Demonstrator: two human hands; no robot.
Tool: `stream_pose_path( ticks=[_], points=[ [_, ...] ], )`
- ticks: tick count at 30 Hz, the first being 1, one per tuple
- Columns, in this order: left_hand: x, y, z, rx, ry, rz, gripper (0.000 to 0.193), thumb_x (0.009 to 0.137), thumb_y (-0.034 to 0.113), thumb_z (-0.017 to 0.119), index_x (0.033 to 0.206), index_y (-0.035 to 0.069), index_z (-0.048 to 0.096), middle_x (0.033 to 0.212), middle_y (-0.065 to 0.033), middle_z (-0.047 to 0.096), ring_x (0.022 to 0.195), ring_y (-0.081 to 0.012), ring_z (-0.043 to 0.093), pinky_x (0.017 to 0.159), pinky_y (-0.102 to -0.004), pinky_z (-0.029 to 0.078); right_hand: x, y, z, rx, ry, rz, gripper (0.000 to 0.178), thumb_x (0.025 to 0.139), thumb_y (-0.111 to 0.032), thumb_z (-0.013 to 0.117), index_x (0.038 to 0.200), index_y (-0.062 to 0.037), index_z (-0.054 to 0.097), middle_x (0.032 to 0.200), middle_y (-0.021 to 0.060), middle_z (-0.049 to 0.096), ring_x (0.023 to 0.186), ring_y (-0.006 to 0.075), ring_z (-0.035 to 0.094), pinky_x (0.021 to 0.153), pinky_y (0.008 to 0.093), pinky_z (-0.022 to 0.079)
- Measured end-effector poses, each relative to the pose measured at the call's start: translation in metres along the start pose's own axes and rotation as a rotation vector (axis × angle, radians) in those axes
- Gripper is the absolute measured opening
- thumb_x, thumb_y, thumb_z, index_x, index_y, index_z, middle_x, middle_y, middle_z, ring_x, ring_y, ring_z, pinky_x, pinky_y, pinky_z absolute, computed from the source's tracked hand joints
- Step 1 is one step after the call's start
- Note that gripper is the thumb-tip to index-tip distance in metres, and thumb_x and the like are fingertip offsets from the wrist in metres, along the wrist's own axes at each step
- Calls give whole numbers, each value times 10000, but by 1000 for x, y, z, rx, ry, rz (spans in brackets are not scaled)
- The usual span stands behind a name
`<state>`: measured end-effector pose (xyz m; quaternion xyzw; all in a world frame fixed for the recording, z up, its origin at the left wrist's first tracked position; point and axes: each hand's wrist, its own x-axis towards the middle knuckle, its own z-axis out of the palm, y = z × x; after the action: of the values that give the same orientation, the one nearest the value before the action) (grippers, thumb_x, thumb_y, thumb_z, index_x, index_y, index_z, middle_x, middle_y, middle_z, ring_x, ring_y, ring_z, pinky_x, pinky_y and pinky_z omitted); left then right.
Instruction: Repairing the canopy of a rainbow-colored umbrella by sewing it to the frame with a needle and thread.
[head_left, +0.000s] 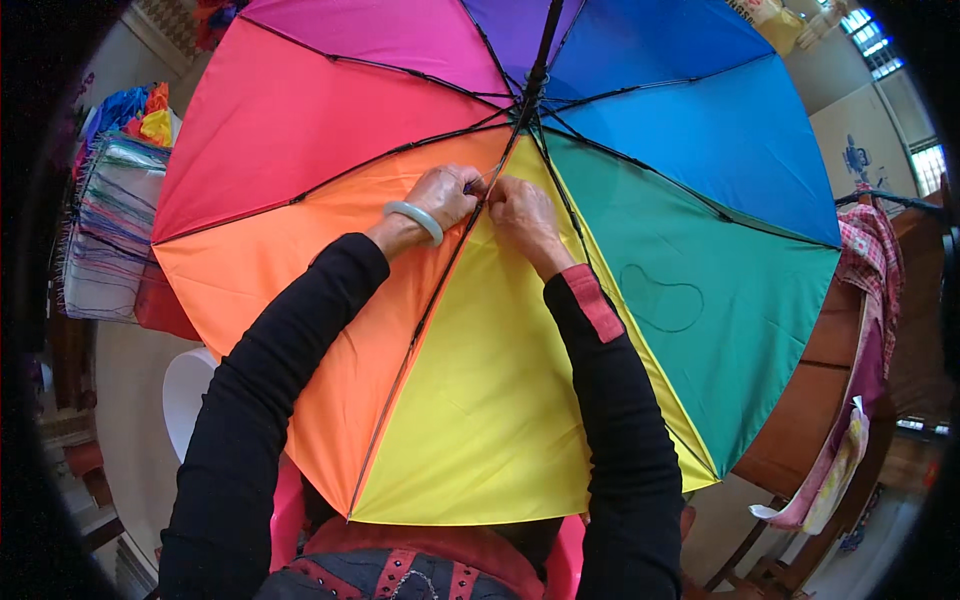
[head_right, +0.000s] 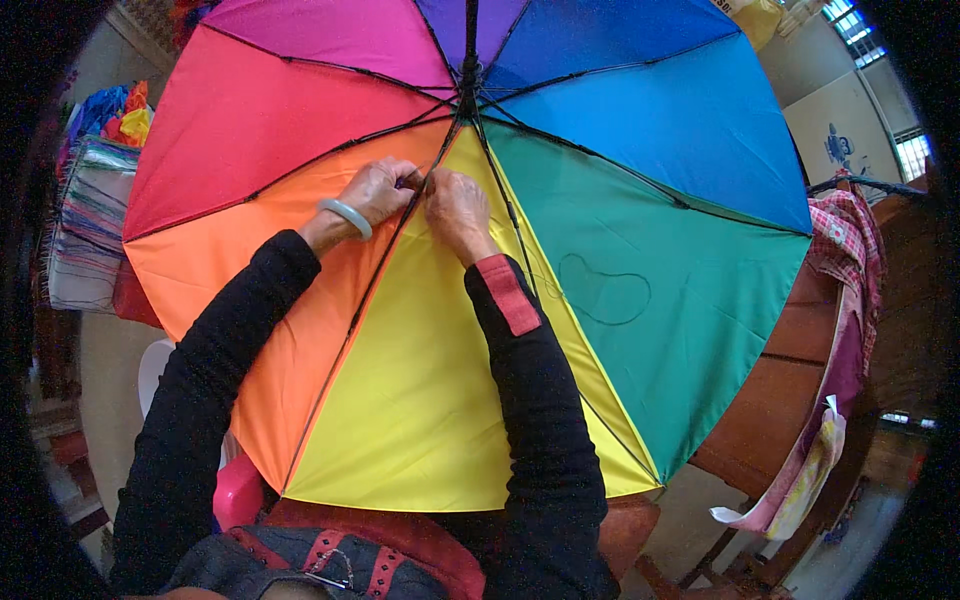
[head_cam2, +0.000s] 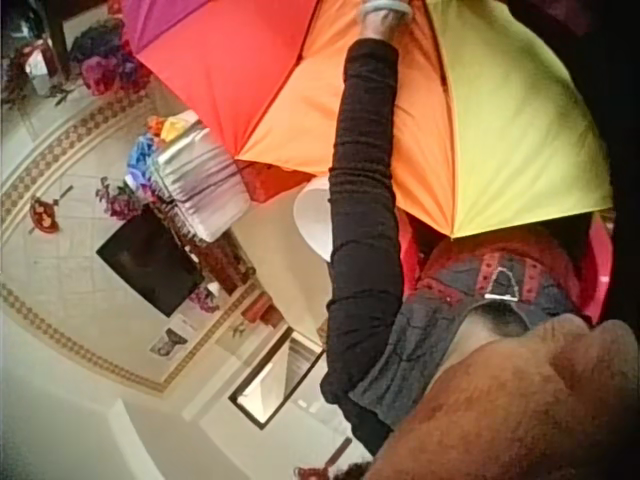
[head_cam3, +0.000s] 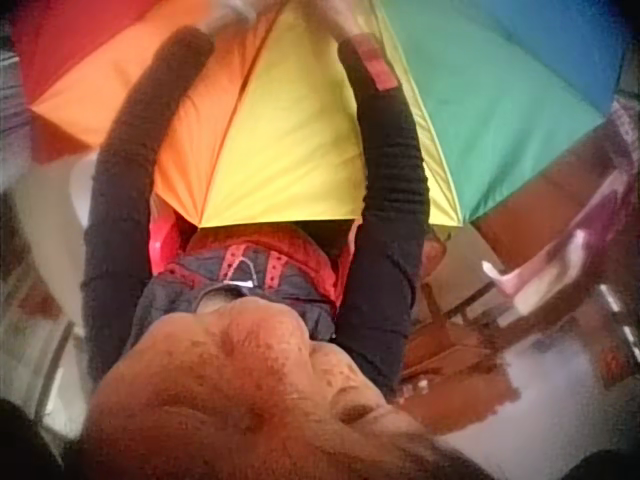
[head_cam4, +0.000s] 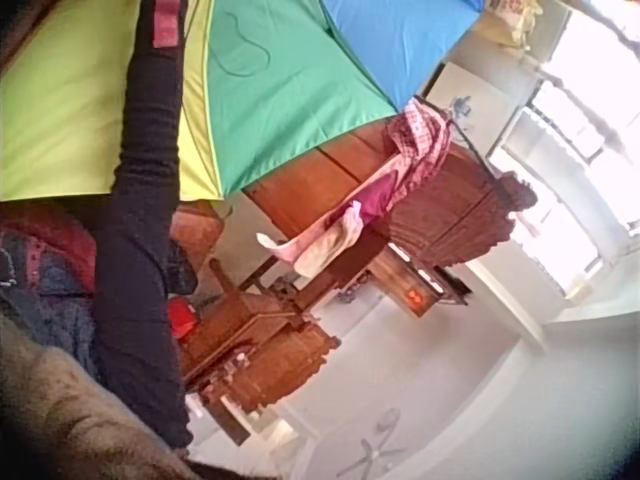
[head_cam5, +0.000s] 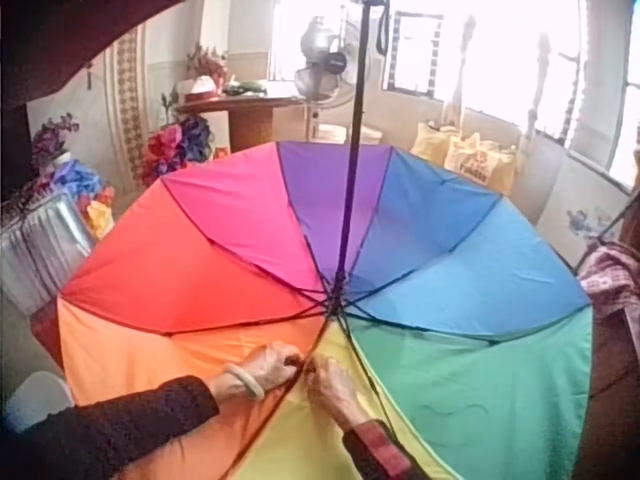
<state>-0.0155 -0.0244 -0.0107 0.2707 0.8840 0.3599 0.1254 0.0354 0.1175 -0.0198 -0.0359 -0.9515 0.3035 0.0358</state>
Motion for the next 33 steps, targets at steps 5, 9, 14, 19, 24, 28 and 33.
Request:
stream_pose_path(
  ticks=[5,9,14,19,24,28,33],
  points=[
    [5,-4,-3,159,-12,137,126,705,93,557,796,9,582,767,-162,564,720,-287,556,659,-358,439,4,11,2,162,-9,-143,112,711,-111,501,754,-46,582,751,193,582,706,378,554,622,453,442],
    [9,-4,-1,279,-53,124,121,706,106,556,769,7,580,753,-173,565,739,-320,552,663,-379,437,-3,9,2,159,22,-166,121,712,-124,506,756,-47,590,763,180,569,725,366,547,631,443,437],
    [8,-5,-3,330,-57,113,121,701,117,559,735,2,575,709,-163,571,729,-313,558,649,-382,438,-14,-7,10,53,193,-4,103,701,-109,511,750,-41,570,743,164,537,753,345,537,642,429,428],
    [7,-13,-23,159,-87,66,119,687,114,569,717,-1,570,704,-160,576,698,-296,566,626,-374,441,-13,6,1,218,180,-133,60,690,-77,497,717,-34,529,706,157,520,733,337,537,632,423,423],
    [5,-16,-28,92,-78,1,101,674,99,536,700,16,586,642,-152,575,609,-245,571,574,-352,439,-15,7,1,350,158,-171,25,680,-52,489,684,-28,485,709,152,532,705,332,537,623,409,424],
    [3,-13,-30,-29,-129,-47,96,687,101,547,703,11,578,625,-109,564,594,-189,548,558,-322,430,-15,9,3,395,174,-186,19,680,-43,483,683,-25,481,717,152,550,697,327,543,623,404,430],
    [1,-11,-30,-92,-162,-66,96,714,92,561,698,-3,559,604,-49,539,580,-116,504,538,-280,413,-16,8,2,425,169,-168,15,677,-33,477,681,-20,481,728,154,570,699,323,556,627,399,439]
  ],
)
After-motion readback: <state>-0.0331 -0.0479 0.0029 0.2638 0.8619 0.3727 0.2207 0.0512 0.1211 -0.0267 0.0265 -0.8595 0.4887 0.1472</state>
